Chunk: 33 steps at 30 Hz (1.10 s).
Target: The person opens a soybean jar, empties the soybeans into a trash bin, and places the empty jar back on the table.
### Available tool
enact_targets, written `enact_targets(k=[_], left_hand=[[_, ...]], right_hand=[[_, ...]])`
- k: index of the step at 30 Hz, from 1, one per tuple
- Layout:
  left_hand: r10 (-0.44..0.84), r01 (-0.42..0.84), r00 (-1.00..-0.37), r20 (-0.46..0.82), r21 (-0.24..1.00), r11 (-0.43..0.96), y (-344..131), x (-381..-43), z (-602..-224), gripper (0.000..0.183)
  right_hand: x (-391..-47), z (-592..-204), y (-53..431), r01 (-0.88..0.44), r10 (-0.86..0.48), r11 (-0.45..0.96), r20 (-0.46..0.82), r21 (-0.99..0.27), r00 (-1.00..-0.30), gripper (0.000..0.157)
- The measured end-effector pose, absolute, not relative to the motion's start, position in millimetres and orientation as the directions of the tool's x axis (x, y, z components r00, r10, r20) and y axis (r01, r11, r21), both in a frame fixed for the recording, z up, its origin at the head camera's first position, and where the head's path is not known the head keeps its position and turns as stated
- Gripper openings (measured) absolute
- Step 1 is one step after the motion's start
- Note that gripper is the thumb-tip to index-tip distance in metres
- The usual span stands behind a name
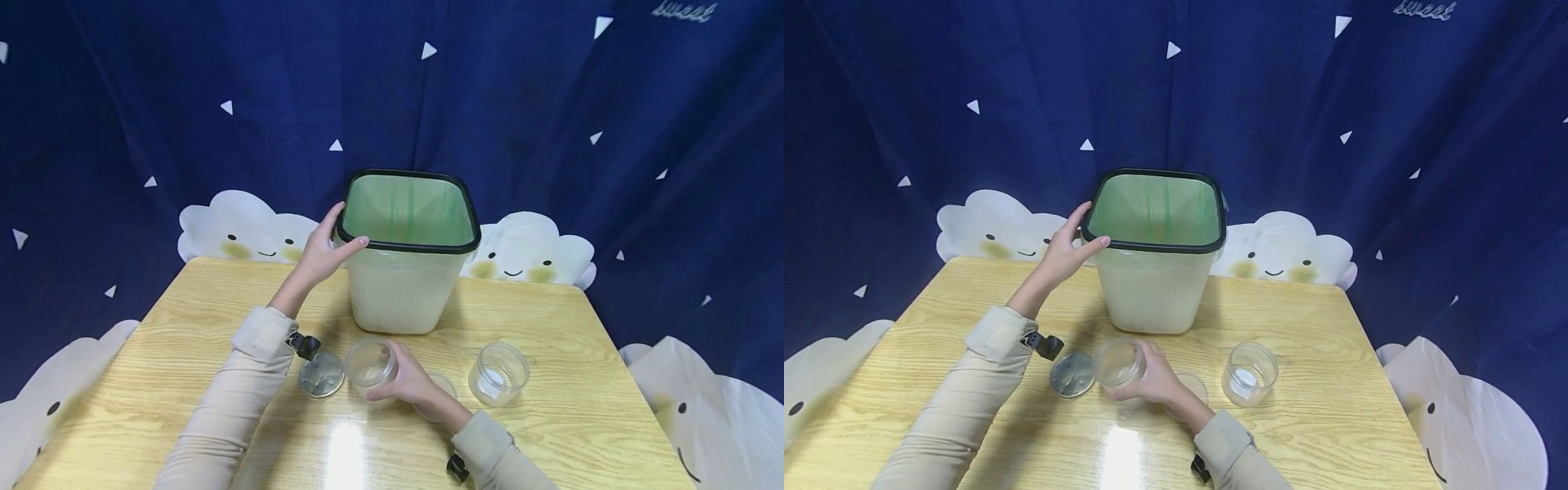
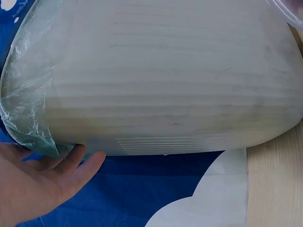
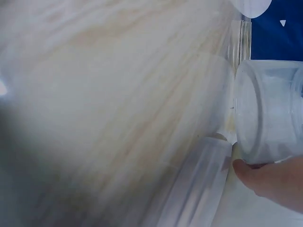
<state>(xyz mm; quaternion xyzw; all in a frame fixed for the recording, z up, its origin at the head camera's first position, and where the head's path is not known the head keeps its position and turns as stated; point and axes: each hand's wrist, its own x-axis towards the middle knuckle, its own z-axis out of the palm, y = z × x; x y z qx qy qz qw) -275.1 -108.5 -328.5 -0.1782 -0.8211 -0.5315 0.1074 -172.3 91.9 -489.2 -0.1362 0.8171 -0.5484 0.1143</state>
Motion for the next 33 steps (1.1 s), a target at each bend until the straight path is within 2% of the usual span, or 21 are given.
enact_targets(k=[5,16,18,21,26,33], left_hand=[[0.179,0.405,-0.914,0.363,0.837,0.368,-108,-275,-329,0.079],[0.180,0.396,-0.918,0.354,0.847,0.354,-106,-275,-328,0.079],[0.178,0.389,-0.921,0.347,0.851,0.352,-106,-275,-328,0.080],[0.167,0.373,-0.928,0.334,0.858,0.353,-106,-274,-328,0.080],[0.151,0.348,-0.938,0.313,0.858,0.379,-110,-271,-329,0.081],[0.148,0.365,-0.931,0.334,0.841,0.399,-116,-262,-334,0.079]], right_hand=[[-172,-492,98,-0.083,-0.384,0.231,-0.013,-0.969,-0.923,0.097],[-170,-492,105,-0.065,-0.442,0.127,0.002,-0.990,-0.897,0.098],[-169,-490,108,-0.061,-0.448,0.120,0.001,-0.991,-0.894,0.098],[-168,-485,114,-0.117,-0.447,0.199,0.016,-0.973,-0.894,0.096],[-171,-477,127,-0.190,-0.411,0.306,0.050,-0.933,-0.910,0.081],[-169,-454,137,-0.161,-0.296,0.330,0.060,-0.930,-0.953,0.043]])
